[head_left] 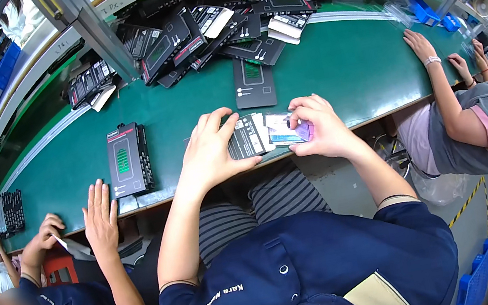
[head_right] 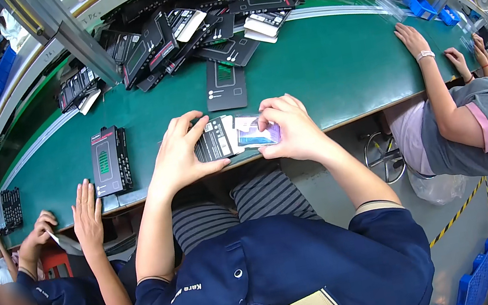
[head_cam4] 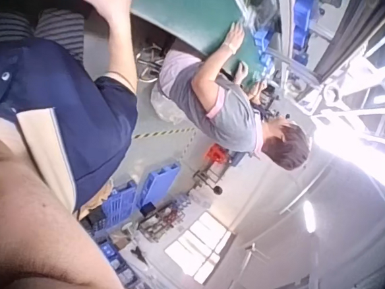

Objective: The person picks up small electronic components from a large cardboard box and places them into clear plastic packaging sleeves on a green workbench. They handle the items one by one, inserting them into the sleeves and stacking the packaged units.

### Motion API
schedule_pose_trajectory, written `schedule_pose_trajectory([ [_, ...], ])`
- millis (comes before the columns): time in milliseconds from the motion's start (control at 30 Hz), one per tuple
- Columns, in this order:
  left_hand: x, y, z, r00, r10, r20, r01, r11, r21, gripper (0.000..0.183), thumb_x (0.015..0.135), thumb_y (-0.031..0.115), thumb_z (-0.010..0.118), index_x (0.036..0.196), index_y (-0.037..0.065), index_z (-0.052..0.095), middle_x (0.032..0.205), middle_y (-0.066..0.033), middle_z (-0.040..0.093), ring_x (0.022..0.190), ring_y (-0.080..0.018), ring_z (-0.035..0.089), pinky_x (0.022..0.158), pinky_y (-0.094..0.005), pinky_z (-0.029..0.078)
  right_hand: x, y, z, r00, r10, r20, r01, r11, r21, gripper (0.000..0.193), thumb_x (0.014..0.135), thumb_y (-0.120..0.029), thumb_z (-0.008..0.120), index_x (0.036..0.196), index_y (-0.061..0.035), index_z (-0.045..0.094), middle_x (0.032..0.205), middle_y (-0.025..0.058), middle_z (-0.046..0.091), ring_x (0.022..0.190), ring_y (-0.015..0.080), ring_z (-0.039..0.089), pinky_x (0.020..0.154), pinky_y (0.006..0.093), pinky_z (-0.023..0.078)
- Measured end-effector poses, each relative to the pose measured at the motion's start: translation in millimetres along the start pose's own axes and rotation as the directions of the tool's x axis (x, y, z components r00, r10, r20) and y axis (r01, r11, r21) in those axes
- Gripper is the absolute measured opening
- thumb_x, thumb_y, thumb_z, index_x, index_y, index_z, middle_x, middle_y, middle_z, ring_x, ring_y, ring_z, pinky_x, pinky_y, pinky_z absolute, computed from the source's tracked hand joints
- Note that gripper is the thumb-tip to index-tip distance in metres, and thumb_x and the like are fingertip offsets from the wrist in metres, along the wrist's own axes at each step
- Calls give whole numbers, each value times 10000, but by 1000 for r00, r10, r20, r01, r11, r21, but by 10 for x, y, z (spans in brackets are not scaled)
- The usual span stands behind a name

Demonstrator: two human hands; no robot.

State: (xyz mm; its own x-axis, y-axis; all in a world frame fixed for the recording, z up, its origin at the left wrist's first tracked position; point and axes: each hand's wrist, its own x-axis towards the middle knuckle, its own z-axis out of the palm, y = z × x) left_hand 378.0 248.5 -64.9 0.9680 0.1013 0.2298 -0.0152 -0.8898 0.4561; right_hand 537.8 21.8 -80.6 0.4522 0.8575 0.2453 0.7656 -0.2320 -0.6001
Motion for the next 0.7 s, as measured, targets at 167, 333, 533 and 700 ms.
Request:
schedule_pose_trajectory([
  [167, 5, -22, 20, 983, 138, -122, -128, 988, 90, 799, 568, 423, 871, 1202, 14, 608, 1230, -139, 581, 1175, -325, 527, 1014, -443, 416, 153, -101, 118, 979, -123, 160, 103, 986, 130, 470, 673, -148, 696, 1125, -100, 578, 1402, 163, 506, 1391, 348, 384, 1154, 628, 135],
  [333, 20, 163, -89, 981, -124, -146, 114, 991, -70, 919, 555, 374, 905, 1328, 93, 496, 1148, -140, 610, 1052, -330, 605, 934, -439, 461, 239, -632, 406, 952, -246, -180, 304, 794, 526, 580, 787, 142, 454, 1345, -16, 473, 1547, 246, 312, 1447, 357, 313, 1186, 405, 234],
  [533, 6, 141, 158, 644, -214, -735, -38, 950, -310, 959, 567, 382, 944, 1322, 107, 420, 1028, -124, 609, 896, -287, 649, 732, -375, 538, 632, -1149, 315, 942, 132, -309, 273, 234, 933, 412, 975, -13, 505, 1377, 62, 455, 1450, 192, 473, 1375, 251, 423, 1154, 379, 297],
  [700, -119, 81, 266, 558, -310, -769, -221, 838, -499, 823, 646, 94, 922, 1248, 83, 361, 1139, -94, 495, 1005, -167, 549, 848, -295, 481, 776, -1174, 482, 985, 166, 43, -46, 14, 999, 324, 951, -11, 502, 1263, 40, 570, 1232, 126, 626, 1168, 190, 569, 1026, 324, 412],
])
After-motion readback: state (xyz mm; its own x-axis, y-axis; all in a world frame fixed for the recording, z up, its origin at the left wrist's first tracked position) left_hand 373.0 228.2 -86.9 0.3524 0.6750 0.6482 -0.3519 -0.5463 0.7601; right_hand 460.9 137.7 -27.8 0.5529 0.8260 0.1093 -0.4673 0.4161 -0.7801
